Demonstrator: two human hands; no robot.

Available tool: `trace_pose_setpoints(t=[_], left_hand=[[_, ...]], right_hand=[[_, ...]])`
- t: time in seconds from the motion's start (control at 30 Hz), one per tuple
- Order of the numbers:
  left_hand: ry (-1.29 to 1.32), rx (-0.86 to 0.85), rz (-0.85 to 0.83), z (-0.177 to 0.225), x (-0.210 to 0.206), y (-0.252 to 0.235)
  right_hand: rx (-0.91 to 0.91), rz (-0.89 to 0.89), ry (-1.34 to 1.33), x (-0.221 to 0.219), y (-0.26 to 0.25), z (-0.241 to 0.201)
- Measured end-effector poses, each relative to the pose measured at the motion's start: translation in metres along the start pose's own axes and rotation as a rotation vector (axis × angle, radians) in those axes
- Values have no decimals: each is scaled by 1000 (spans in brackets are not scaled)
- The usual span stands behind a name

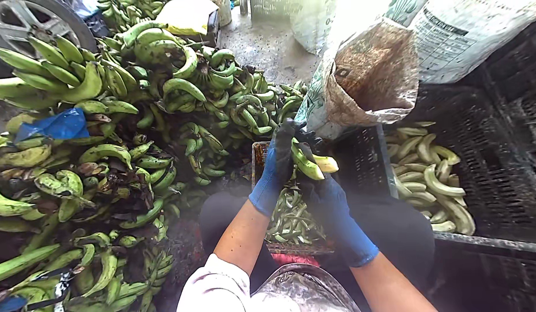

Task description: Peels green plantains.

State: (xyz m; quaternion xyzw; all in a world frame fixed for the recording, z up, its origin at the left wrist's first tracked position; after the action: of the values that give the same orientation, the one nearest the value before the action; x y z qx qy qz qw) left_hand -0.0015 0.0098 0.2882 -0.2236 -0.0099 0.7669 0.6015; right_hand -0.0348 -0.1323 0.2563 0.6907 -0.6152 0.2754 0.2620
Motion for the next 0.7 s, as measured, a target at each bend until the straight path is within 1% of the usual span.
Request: trace_pose_setpoints(t=[0.07, 0.13, 0.2, 0.27, 0.3, 0.37, 0.4, 0.43, 0.47, 0.5, 0.53, 0.57, 0.6, 0.63, 0.67, 0.7], left_hand=[[63, 85, -15, -6, -13, 7], [132, 120, 8, -16, -26, 0], [75, 133, 2, -13, -37, -13], [39, 81, -18, -9, -53, -44], [62, 20, -53, -7, -65, -68], [43, -125, -102, -6, -99, -119], [-40, -181, -97, -9, -113, -142], [-232, -181, -63, -10, -121, -162], [-481, -117, -17, -9, -122, -179], [-684, -47, 32, -6, -115, -193], [-792, -39, 80, 1, -101, -202], [-815, -77, 90, 12, -84, -204], [-781, -149, 45, 25, -63, -201], [-721, -250, -37, 34, -36, -197], [-673, -346, -127, 34, -4, -189], [-663, -370, -232, 29, 30, -175]], right_hand=[[-17, -11, 57, 4, -11, 0], [-37, -29, 102, 8, -25, 5], [-63, -78, 37, 19, -47, 7], [-66, -136, -180, 42, -72, -3], [-62, -186, -349, 58, -87, -12], [-60, -367, -702, 85, -129, -18], [-30, -501, -814, 94, -151, -13], [17, -592, -960, 95, -170, -6], [10, -587, -1119, 89, -181, 2], [-68, -502, -1246, 79, -184, 10], [-145, -422, -1284, 71, -184, 19], [-206, -417, -1358, 63, -183, 28], [-250, -509, -1463, 55, -179, 34], [-271, -637, -1531, 50, -175, 39], [-294, -729, -1571, 47, -168, 42], [-320, -778, -1589, 45, -161, 45]])
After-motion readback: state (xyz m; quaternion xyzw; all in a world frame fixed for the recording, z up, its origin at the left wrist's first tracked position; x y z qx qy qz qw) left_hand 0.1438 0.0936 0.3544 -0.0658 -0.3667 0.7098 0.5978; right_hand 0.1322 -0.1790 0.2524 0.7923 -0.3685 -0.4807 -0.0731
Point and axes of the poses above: each hand's wrist, its own y-axis away from the middle knuckle, its own x-axis out of the back of the hand, z = x × y, the point moved 3 cm from there along -y, towards the middle knuckle, and after that the axes turned 14 degrees about -x, right-handed, at the moved point
